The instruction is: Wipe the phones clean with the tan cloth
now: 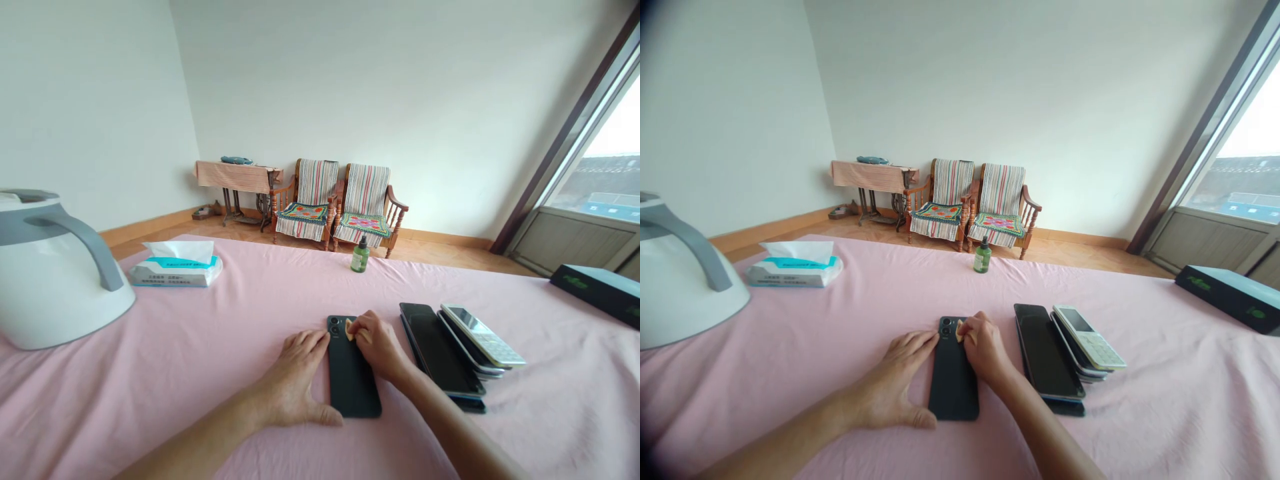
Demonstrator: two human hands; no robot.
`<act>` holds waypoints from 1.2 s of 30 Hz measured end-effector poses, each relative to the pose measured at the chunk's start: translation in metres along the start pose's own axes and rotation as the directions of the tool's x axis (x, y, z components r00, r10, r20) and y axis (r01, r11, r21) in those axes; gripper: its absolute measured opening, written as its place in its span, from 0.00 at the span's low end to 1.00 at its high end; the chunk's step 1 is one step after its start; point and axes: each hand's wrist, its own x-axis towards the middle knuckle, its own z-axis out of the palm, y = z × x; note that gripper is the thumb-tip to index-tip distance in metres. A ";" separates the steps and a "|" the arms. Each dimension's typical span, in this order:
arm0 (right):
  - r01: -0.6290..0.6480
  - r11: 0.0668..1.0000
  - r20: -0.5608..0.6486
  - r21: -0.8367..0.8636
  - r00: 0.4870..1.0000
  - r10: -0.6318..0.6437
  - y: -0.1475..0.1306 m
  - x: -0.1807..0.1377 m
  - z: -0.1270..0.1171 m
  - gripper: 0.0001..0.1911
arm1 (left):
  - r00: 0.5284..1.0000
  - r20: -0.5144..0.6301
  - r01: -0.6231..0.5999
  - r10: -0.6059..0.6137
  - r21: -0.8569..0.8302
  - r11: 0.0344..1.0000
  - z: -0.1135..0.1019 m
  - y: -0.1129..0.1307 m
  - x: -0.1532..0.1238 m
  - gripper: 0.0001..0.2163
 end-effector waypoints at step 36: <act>-0.290 0.236 0.233 0.927 0.942 0.240 -0.047 -0.040 -0.016 0.13 | 0.923 -0.369 -0.040 -0.108 -0.373 0.927 0.008 0.022 0.002 0.20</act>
